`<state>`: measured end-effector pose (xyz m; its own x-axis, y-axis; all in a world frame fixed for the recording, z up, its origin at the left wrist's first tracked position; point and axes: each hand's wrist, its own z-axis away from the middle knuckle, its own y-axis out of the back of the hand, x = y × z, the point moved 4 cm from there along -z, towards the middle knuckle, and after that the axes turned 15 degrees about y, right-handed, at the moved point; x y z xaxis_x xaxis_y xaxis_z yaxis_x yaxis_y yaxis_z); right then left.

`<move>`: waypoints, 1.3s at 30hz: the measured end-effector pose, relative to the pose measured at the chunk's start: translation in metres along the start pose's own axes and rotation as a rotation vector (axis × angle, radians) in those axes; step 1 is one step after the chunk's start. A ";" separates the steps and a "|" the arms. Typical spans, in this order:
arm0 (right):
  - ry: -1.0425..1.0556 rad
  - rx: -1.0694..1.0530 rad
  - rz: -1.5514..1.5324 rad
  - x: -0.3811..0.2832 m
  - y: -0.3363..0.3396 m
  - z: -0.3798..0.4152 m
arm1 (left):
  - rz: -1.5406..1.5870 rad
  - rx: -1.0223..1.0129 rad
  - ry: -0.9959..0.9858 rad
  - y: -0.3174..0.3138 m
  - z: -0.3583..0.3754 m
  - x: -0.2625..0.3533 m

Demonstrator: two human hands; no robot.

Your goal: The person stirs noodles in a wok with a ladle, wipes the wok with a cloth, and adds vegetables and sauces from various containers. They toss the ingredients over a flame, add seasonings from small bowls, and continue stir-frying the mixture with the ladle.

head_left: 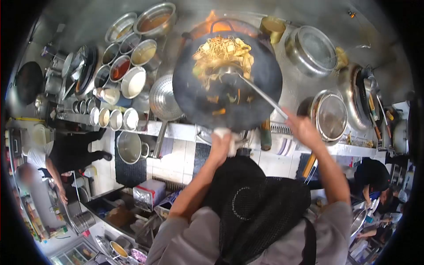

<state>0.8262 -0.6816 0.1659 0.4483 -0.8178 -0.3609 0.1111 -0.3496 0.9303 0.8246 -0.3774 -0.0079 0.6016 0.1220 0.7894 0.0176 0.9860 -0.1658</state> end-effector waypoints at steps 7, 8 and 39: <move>-0.164 0.342 -0.288 -0.086 0.024 0.028 | 0.380 -0.067 0.176 -0.026 -0.069 0.121; -0.208 0.323 -0.307 -0.090 0.031 0.029 | 0.388 -0.081 0.163 -0.027 -0.081 0.113; -0.189 -0.062 0.540 -0.035 0.094 -0.030 | 0.270 -0.078 0.184 -0.021 -0.128 0.082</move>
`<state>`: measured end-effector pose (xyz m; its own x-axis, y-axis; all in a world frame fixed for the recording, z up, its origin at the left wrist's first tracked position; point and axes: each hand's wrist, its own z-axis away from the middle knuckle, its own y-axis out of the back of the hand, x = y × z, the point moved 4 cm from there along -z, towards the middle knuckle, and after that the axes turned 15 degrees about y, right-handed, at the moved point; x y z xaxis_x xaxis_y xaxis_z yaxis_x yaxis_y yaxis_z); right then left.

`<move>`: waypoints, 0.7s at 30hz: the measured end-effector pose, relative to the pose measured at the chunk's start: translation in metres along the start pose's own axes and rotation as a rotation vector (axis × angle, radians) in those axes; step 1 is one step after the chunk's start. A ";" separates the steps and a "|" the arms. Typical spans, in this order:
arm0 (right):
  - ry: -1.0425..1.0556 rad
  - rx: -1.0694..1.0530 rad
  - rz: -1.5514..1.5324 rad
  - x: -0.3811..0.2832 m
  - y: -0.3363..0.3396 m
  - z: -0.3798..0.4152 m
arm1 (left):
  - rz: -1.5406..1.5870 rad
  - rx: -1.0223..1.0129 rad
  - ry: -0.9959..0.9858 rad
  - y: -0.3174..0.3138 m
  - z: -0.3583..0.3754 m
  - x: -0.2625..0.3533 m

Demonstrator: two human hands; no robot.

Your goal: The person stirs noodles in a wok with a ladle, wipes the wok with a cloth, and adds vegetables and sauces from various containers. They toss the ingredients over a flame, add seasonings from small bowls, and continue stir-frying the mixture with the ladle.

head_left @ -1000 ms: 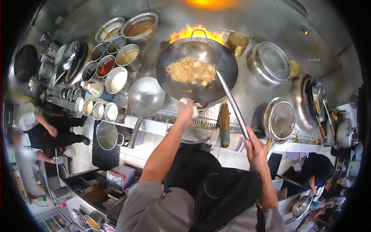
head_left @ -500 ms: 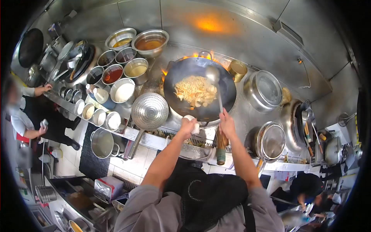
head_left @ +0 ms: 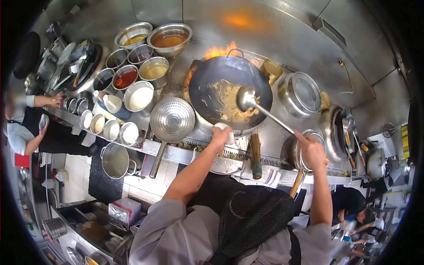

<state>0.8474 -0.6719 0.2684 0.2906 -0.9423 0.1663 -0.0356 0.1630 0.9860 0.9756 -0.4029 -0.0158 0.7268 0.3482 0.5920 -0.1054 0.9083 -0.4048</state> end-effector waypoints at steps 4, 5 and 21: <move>-0.077 -0.089 0.065 -0.014 0.064 0.025 | 0.193 -0.159 0.114 -0.001 0.007 0.003; -0.073 -0.090 0.075 -0.013 0.056 0.022 | 0.202 -0.165 0.113 0.001 -0.006 -0.003; -0.406 0.273 -1.164 -0.068 -0.165 -0.146 | 0.081 -0.095 0.064 0.001 -0.006 -0.002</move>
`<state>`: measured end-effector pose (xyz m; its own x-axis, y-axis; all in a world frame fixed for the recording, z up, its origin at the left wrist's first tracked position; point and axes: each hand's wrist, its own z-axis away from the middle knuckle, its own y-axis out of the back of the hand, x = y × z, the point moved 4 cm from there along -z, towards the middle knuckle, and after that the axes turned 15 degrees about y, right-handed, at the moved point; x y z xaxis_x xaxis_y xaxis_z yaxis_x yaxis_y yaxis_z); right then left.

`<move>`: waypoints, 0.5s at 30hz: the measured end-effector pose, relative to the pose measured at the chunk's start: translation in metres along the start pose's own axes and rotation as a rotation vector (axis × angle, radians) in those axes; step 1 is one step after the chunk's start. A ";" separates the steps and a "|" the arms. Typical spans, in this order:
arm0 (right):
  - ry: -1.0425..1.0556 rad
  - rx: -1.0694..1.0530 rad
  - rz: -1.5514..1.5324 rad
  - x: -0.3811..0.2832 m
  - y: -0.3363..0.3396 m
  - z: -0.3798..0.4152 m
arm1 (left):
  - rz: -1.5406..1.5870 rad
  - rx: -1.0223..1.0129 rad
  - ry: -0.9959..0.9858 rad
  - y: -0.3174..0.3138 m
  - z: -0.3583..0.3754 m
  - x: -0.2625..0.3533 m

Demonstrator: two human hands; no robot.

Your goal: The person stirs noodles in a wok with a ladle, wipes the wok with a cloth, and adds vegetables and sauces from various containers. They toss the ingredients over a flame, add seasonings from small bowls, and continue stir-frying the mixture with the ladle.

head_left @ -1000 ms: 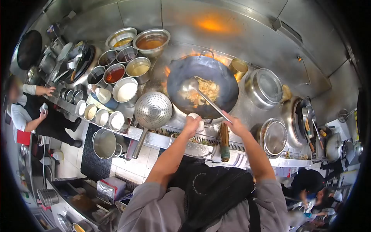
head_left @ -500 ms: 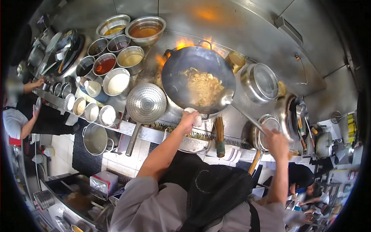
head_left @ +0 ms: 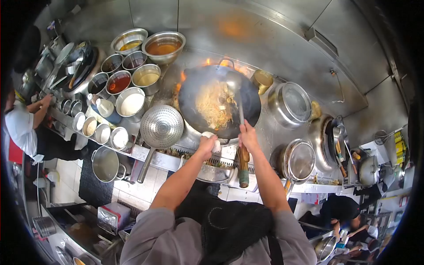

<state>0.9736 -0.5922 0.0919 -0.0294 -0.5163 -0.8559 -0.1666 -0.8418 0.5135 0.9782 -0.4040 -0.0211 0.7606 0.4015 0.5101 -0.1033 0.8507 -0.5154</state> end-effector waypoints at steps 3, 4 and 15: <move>-0.148 -0.240 -0.172 -0.017 -0.012 -0.006 | -0.032 -0.031 -0.013 -0.001 0.001 0.003; -0.148 -0.235 -0.182 -0.013 -0.008 -0.003 | -0.037 -0.040 -0.012 0.000 0.002 0.003; 0.300 -0.181 0.607 0.032 0.138 0.098 | 0.047 -0.125 0.092 0.014 -0.026 0.000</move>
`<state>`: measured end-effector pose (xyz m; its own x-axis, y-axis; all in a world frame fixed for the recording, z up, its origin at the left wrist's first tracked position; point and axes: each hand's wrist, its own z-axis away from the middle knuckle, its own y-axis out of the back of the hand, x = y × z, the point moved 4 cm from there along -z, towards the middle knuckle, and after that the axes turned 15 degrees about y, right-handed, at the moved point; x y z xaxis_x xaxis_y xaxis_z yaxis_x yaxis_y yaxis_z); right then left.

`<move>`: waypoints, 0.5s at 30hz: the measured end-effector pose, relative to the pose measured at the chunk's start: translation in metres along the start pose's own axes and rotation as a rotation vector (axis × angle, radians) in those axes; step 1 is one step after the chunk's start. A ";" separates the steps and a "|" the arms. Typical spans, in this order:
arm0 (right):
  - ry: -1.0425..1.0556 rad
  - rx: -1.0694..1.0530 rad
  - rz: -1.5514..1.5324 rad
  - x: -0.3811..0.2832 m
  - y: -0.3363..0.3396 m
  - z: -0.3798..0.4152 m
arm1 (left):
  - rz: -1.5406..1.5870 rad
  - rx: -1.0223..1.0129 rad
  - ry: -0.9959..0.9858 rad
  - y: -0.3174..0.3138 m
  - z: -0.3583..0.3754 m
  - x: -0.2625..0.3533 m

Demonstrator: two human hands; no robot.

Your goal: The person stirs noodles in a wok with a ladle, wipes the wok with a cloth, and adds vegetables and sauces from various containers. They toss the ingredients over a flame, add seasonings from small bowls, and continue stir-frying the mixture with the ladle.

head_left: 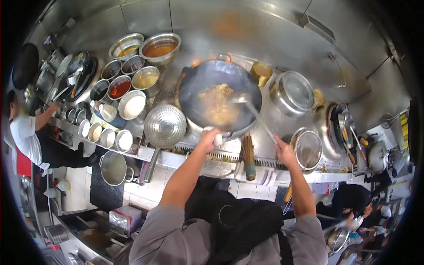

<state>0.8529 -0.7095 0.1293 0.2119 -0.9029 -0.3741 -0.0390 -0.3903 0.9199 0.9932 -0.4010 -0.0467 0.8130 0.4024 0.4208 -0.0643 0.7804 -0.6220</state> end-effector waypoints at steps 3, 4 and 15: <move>0.028 0.178 -0.058 -0.010 0.001 0.024 | 0.054 0.178 -0.064 -0.045 0.054 0.000; 0.013 0.192 -0.137 -0.013 -0.006 0.032 | 0.114 0.168 -0.098 -0.035 0.040 -0.012; 0.010 -0.455 -0.328 -0.094 0.075 0.022 | -0.106 0.126 -0.101 -0.072 0.135 -0.021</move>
<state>0.8082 -0.6577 0.2308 0.1511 -0.7449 -0.6499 0.4556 -0.5309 0.7145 0.9024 -0.4010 0.0787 0.7573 0.3560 0.5475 -0.0584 0.8719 -0.4861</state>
